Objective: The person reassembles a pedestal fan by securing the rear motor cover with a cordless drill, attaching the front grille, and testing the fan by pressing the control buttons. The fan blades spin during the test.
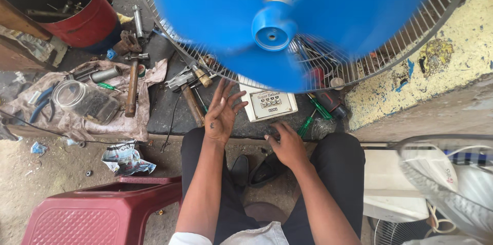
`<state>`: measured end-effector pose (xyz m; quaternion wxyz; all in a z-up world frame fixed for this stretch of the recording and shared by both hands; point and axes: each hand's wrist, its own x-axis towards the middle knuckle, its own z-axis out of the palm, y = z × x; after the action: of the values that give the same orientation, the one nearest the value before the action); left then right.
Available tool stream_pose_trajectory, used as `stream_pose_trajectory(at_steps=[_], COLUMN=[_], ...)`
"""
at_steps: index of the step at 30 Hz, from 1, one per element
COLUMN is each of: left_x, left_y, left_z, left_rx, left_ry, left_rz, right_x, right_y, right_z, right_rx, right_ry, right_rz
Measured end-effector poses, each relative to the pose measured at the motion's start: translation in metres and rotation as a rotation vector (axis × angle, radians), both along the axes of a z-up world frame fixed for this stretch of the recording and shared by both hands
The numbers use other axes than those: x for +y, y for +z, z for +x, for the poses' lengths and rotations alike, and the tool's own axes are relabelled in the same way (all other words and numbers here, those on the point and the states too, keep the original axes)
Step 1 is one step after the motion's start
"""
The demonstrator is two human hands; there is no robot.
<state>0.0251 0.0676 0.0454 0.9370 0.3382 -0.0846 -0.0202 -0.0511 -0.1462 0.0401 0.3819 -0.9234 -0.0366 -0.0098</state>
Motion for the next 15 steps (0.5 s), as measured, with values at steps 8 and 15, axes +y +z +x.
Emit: stream_pose_trajectory(at_steps=[8, 15], left_x=[0.002, -0.043], left_y=[0.014, 0.069], left_z=[0.0, -0.046], left_rx=[0.017, 0.167], left_ry=[-0.013, -0.23], left_rz=[0.042, 0.977], right_x=[-0.005, -0.031], right_y=[-0.011, -0.01], right_z=[0.007, 0.002], right_rx=[-0.031, 0.199], right_ry=[-0.139, -0.477], right_rz=[0.315, 0.982])
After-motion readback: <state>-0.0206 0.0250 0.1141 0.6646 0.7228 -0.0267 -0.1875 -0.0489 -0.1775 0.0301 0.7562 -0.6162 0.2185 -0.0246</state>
